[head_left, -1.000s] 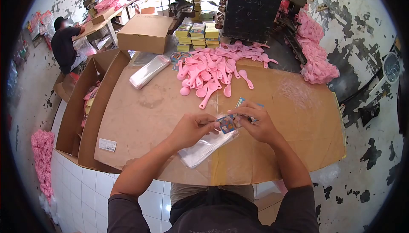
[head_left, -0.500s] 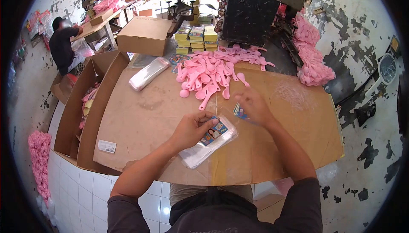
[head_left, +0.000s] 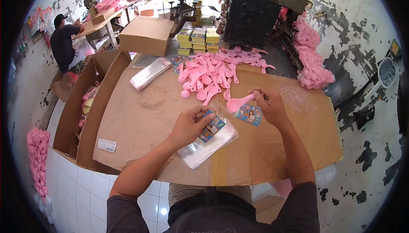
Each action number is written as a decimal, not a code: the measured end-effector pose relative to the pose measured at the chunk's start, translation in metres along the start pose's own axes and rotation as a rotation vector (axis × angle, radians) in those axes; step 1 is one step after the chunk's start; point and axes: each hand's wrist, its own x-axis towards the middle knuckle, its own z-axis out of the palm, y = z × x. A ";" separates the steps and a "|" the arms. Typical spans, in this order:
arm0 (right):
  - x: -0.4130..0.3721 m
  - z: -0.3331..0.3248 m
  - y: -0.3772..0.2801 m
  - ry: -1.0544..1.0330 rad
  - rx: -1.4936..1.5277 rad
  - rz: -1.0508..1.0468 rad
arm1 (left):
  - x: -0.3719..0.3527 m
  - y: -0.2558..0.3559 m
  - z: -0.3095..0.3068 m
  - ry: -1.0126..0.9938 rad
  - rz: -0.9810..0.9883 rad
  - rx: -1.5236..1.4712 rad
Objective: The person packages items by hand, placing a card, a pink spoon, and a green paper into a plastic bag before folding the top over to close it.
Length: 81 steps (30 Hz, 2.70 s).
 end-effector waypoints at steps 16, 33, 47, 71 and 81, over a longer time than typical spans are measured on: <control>-0.031 0.043 -0.055 -0.202 0.053 -0.211 | -0.008 0.005 0.009 -0.104 -0.031 0.107; -0.008 0.006 -0.110 -0.310 0.141 -0.588 | -0.011 0.017 0.006 -0.189 0.192 -0.048; -0.021 0.010 -0.123 -0.131 -0.038 -0.502 | -0.023 0.030 0.013 -0.149 0.298 0.255; -0.012 0.030 -0.097 0.113 -0.217 -0.597 | -0.016 0.033 0.009 -0.081 0.138 -0.025; -0.006 0.056 -0.102 0.049 -0.549 -0.863 | -0.017 0.019 0.007 0.030 0.313 0.374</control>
